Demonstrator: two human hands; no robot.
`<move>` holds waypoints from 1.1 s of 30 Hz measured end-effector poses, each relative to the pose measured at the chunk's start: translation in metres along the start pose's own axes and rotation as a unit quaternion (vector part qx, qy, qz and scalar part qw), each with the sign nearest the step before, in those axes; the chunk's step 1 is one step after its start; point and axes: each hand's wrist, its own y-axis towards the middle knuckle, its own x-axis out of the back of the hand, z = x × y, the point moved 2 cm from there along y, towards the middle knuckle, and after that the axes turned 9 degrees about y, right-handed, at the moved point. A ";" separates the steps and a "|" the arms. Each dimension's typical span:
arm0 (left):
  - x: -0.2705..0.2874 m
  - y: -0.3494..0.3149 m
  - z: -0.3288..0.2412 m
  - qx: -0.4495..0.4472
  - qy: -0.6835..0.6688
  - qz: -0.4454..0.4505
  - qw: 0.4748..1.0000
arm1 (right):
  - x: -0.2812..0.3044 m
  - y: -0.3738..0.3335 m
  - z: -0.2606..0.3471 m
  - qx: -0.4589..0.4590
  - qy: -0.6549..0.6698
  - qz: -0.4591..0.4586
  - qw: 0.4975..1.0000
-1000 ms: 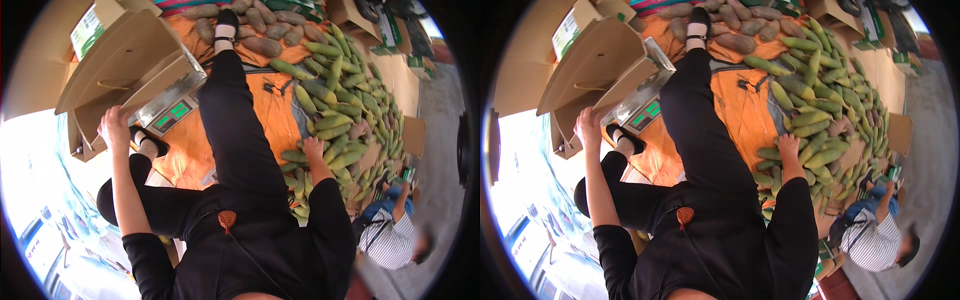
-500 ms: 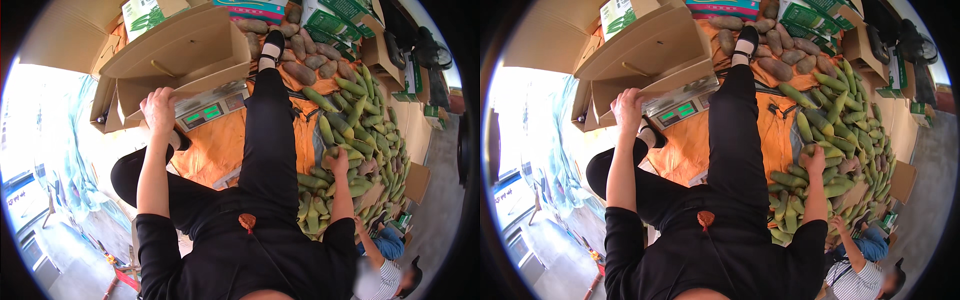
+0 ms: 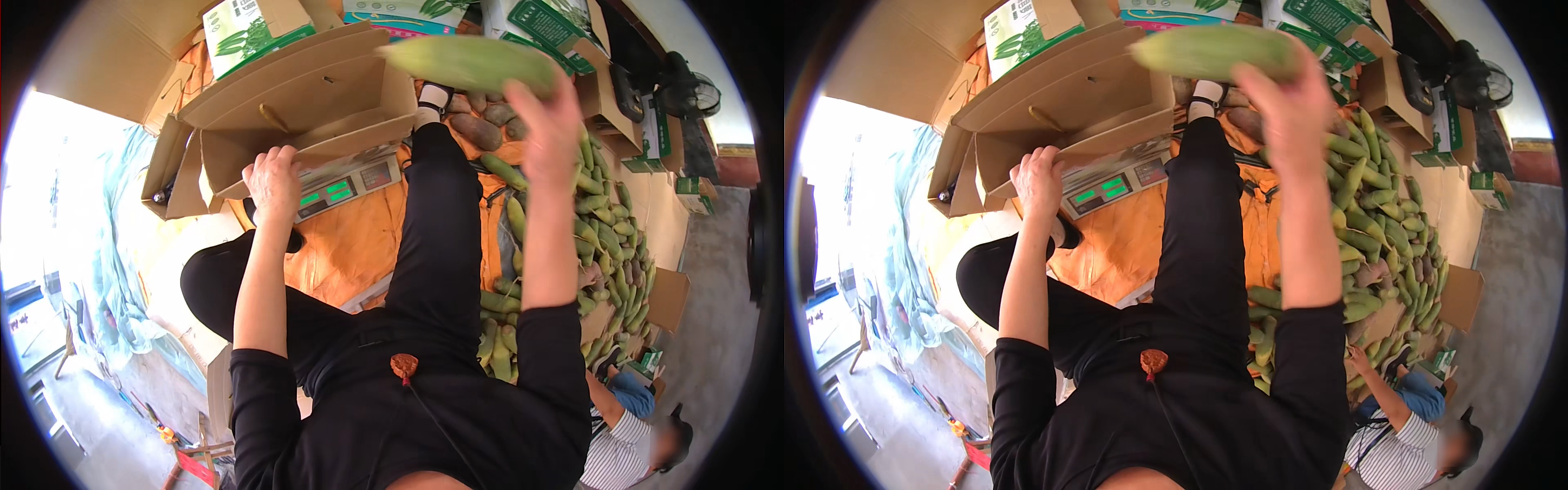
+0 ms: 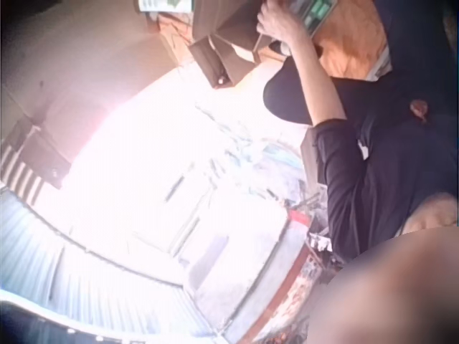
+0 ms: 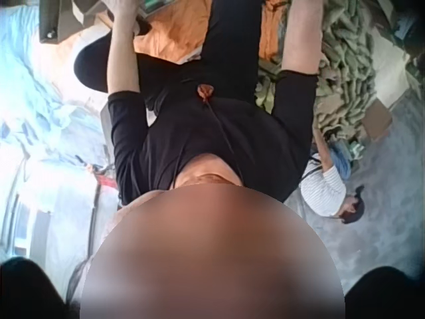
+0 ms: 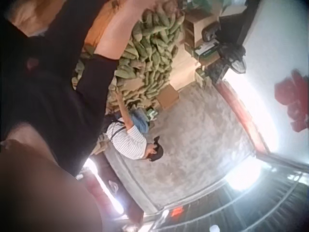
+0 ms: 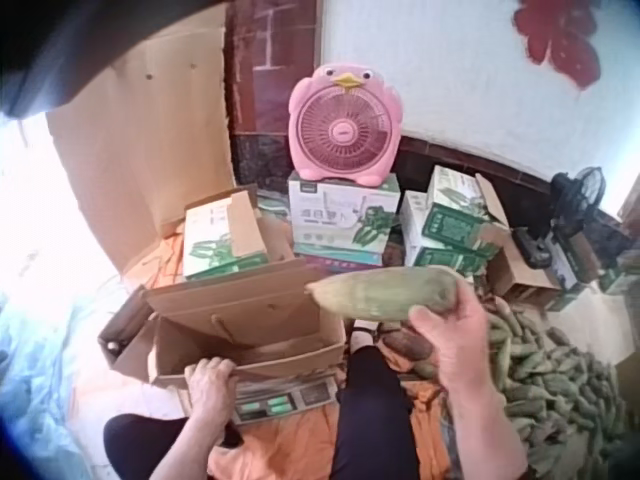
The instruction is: The recorder is sorting various vegetables (potatoes and long green gourds), placing them into cardboard boxes, and weighing the boxes on a digital scale.
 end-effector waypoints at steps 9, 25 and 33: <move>-0.002 0.003 -0.005 -0.003 0.027 -0.001 1.000 | -0.134 -0.019 -0.156 -0.144 -0.264 0.090 0.950; -0.008 0.005 -0.009 -0.020 0.015 -0.014 1.000 | 0.067 0.003 -0.107 -0.106 -0.214 0.026 0.971; -0.003 0.002 0.001 -0.007 0.052 0.005 0.999 | 0.268 -0.181 -0.177 -0.355 -0.559 -0.042 0.748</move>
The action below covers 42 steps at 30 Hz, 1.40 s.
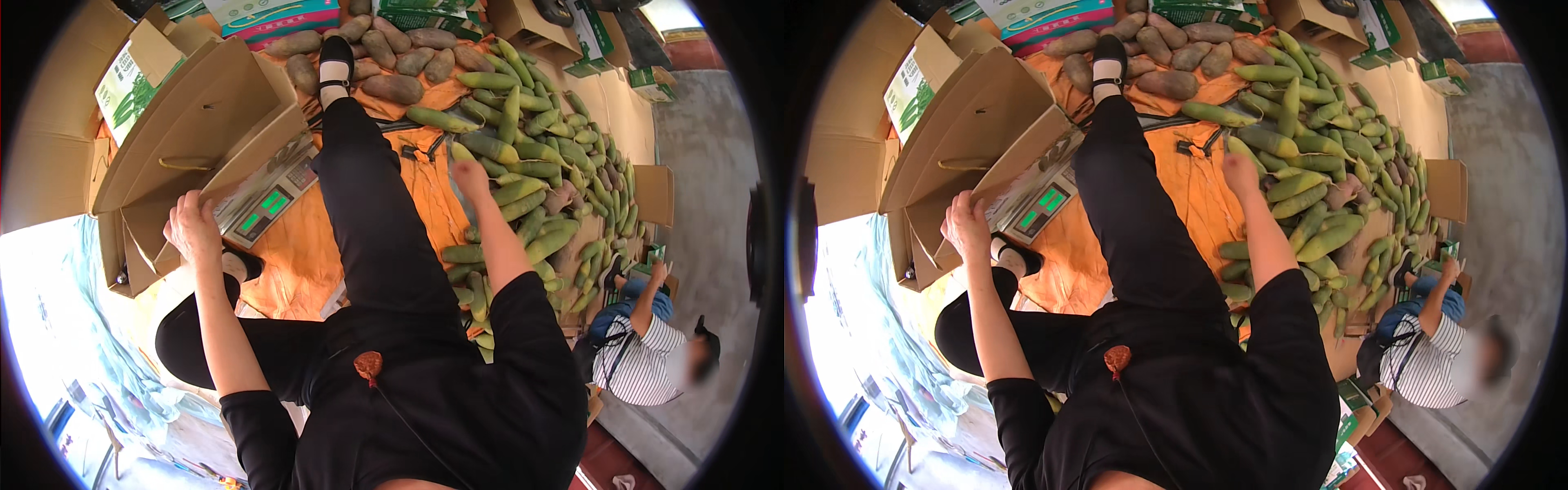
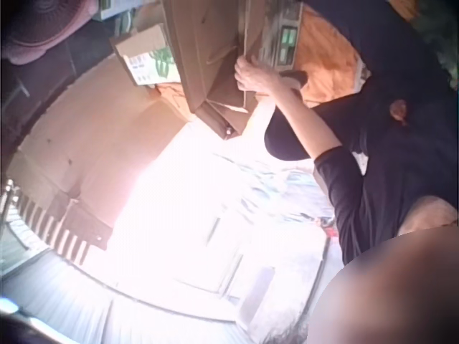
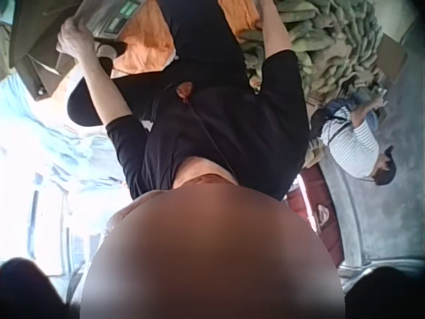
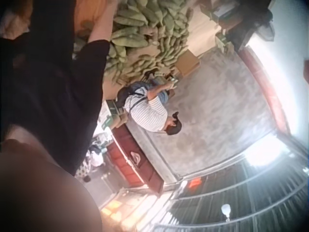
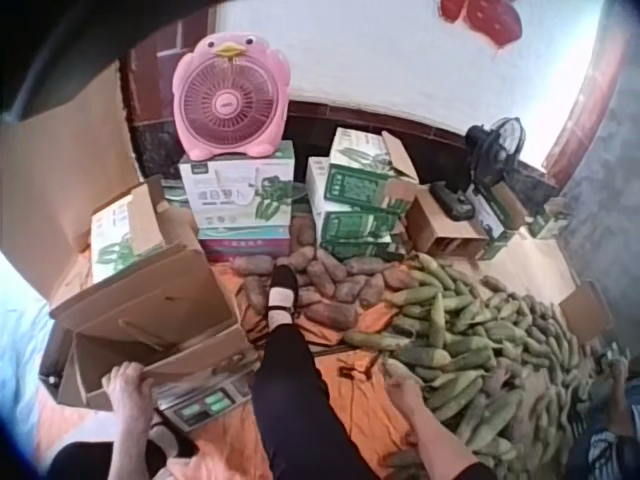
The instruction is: The recorder is sorting various vegetables (potatoes and long green gourds), placing them into cardboard boxes, and weighing the boxes on a digital scale.
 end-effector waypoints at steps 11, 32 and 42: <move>-0.007 0.000 -0.003 -0.024 0.020 -0.014 0.999 | 0.010 -0.185 -0.151 -0.048 -0.369 0.144 0.917; -0.003 0.000 -0.004 0.005 0.000 0.006 1.000 | 0.071 -0.149 -0.285 -0.476 0.321 -0.275 0.771; 0.001 -0.002 -0.008 0.011 -0.034 -0.012 0.999 | 0.060 -0.138 -0.192 -0.339 0.633 -0.155 0.679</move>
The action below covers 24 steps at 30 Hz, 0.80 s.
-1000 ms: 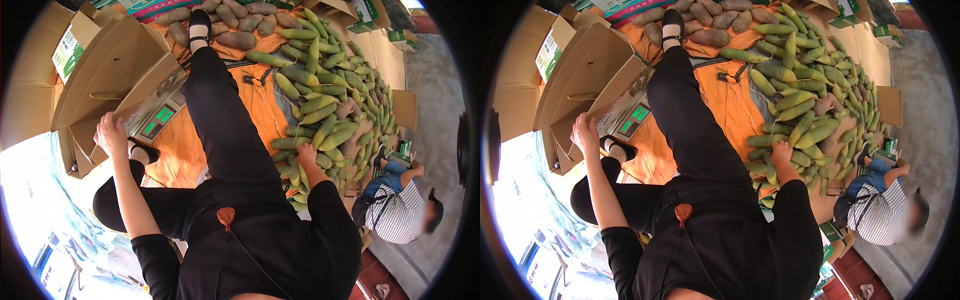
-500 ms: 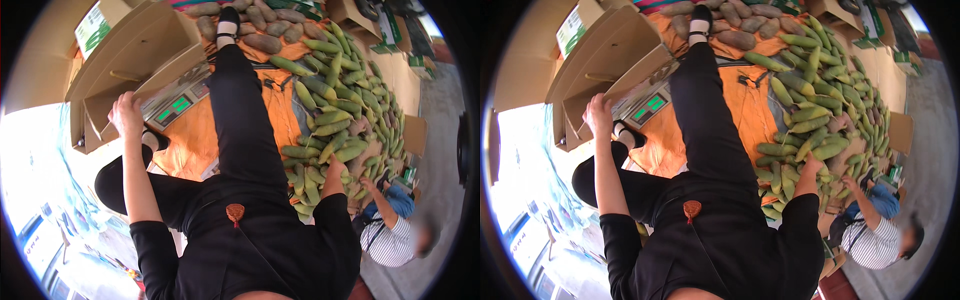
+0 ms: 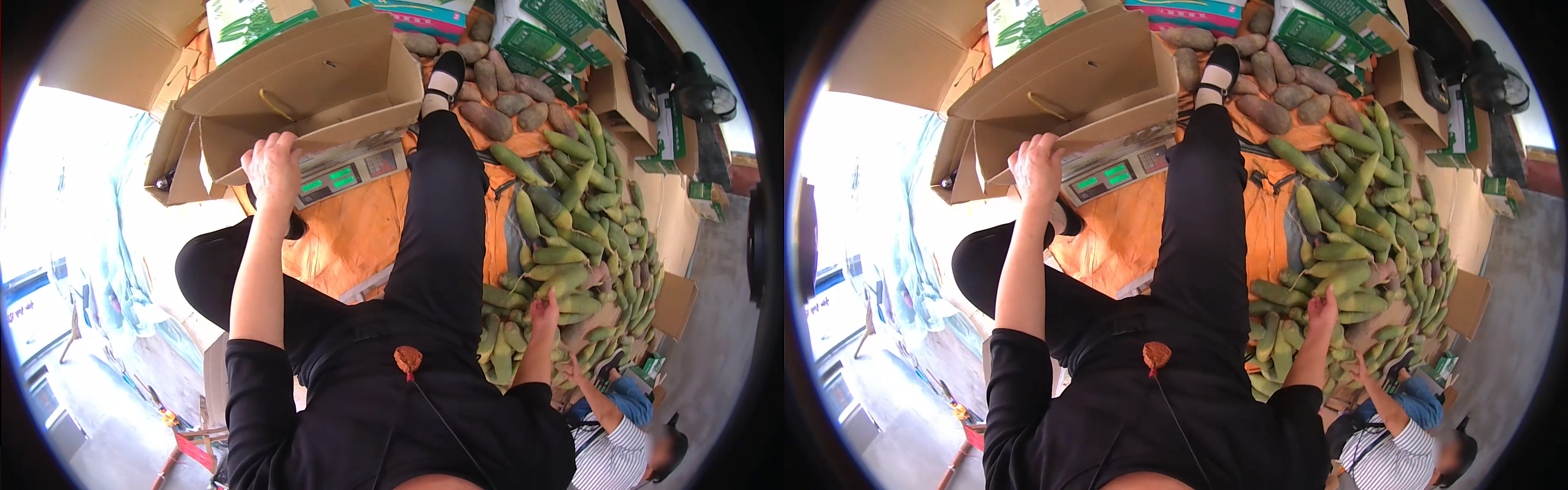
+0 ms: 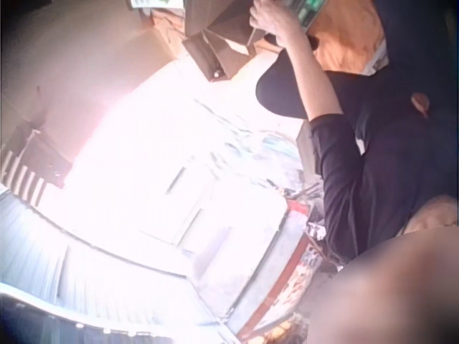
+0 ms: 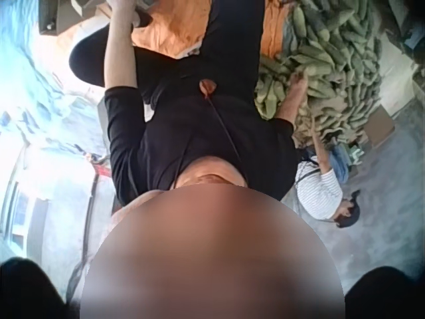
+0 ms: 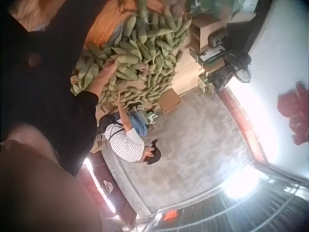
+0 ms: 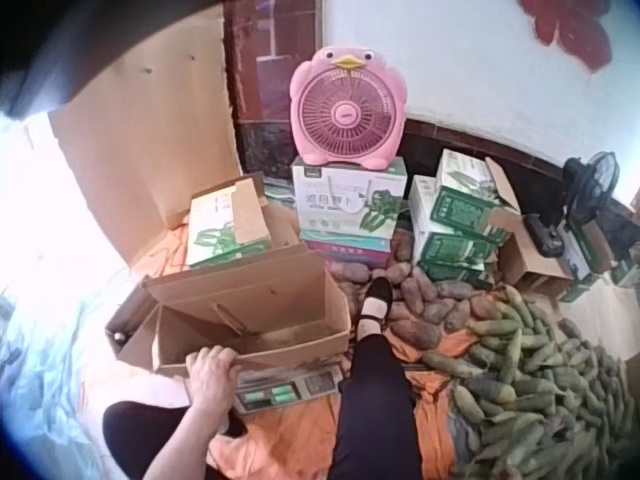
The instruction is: The recorder is sorting various vegetables (potatoes and long green gourds), placing them into cardboard boxes, and weighing the boxes on a digital scale.
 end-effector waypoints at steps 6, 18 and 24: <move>-0.002 -0.002 -0.001 -0.014 -0.024 -0.025 0.999 | -0.172 -0.076 0.030 0.054 -0.155 0.347 0.923; 0.005 -0.012 0.000 0.002 -0.020 -0.021 1.000 | -0.473 -0.301 0.016 0.081 -0.438 0.654 0.612; 0.007 -0.015 -0.002 0.003 -0.017 -0.012 1.000 | -0.541 -0.306 -0.101 0.075 -0.583 0.617 0.524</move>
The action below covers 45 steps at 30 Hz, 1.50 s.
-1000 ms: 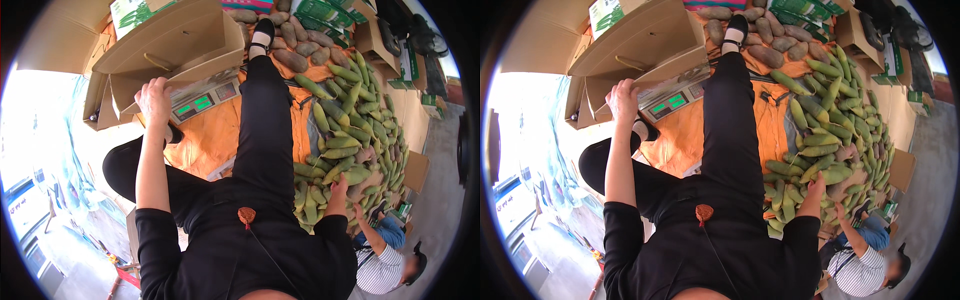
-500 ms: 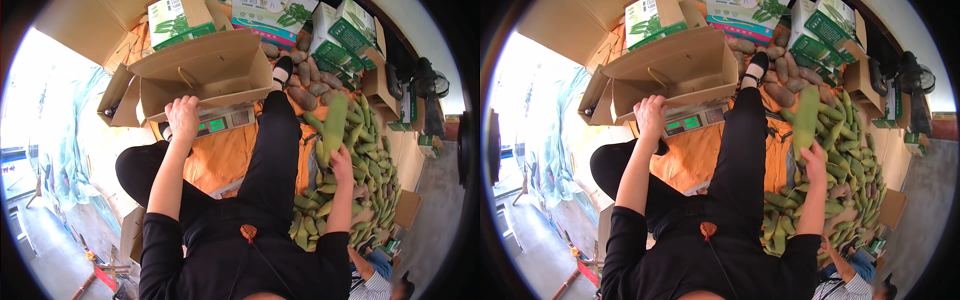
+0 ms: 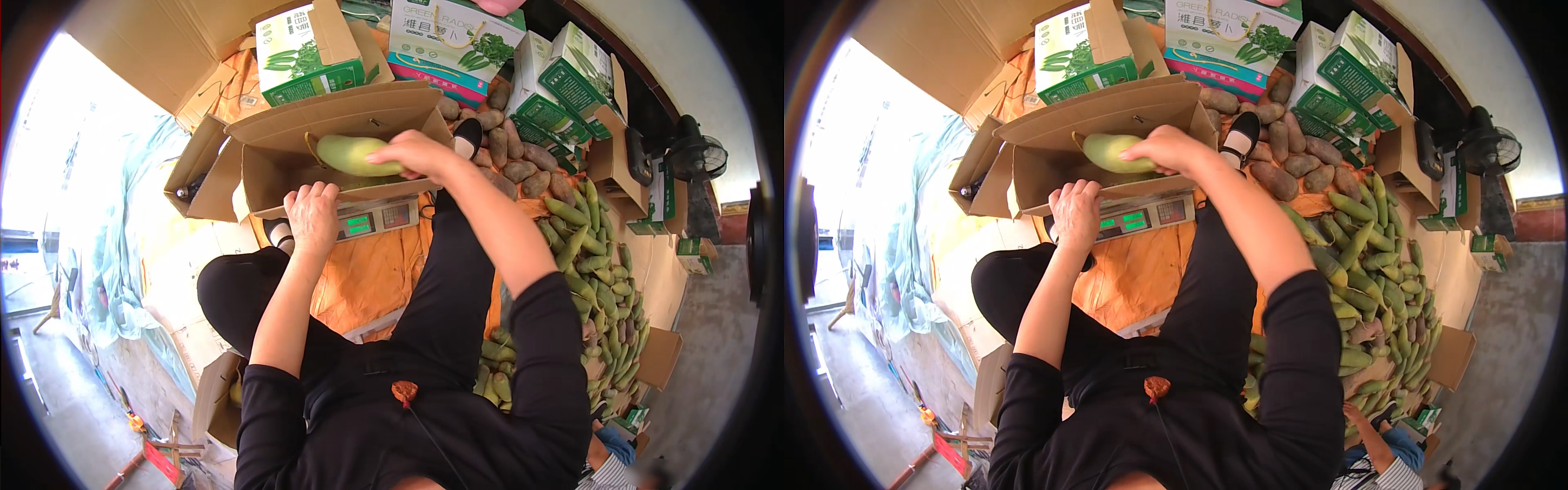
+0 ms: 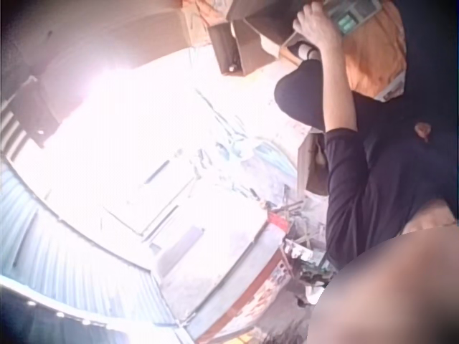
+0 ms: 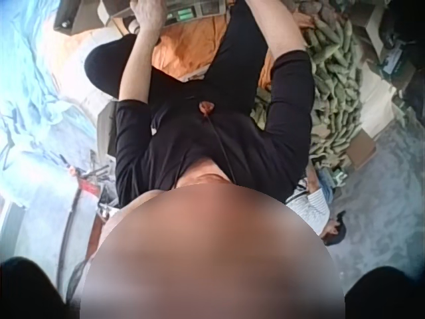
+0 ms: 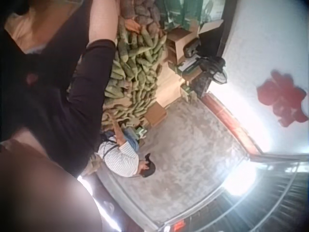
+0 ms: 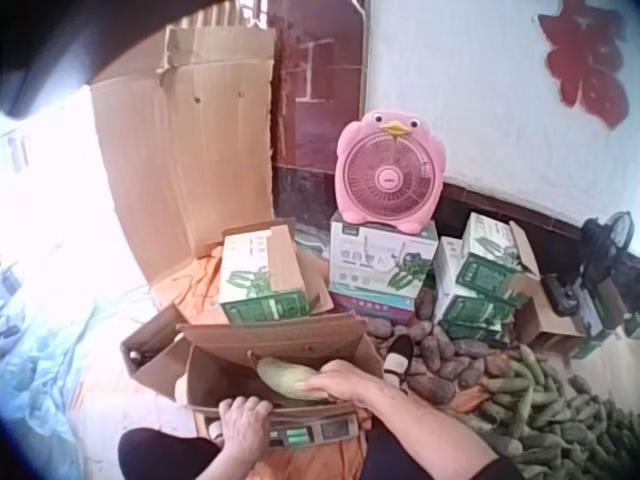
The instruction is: The recorder is sorting various vegetables (potatoes and long green gourds), placing them into cardboard boxes, and weighing the boxes on a digital scale.
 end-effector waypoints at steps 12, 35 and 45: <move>-0.012 0.012 0.013 -0.022 0.035 -0.017 0.999 | 0.030 -0.037 -0.024 0.284 -0.055 -0.210 0.934; -0.013 0.016 0.018 -0.017 0.075 0.026 0.997 | -0.047 -0.360 -0.440 -0.507 -0.244 -0.166 0.810; -0.017 0.018 0.008 -0.032 0.052 0.010 0.998 | -0.067 -0.369 -0.448 -0.509 -0.398 -0.063 0.761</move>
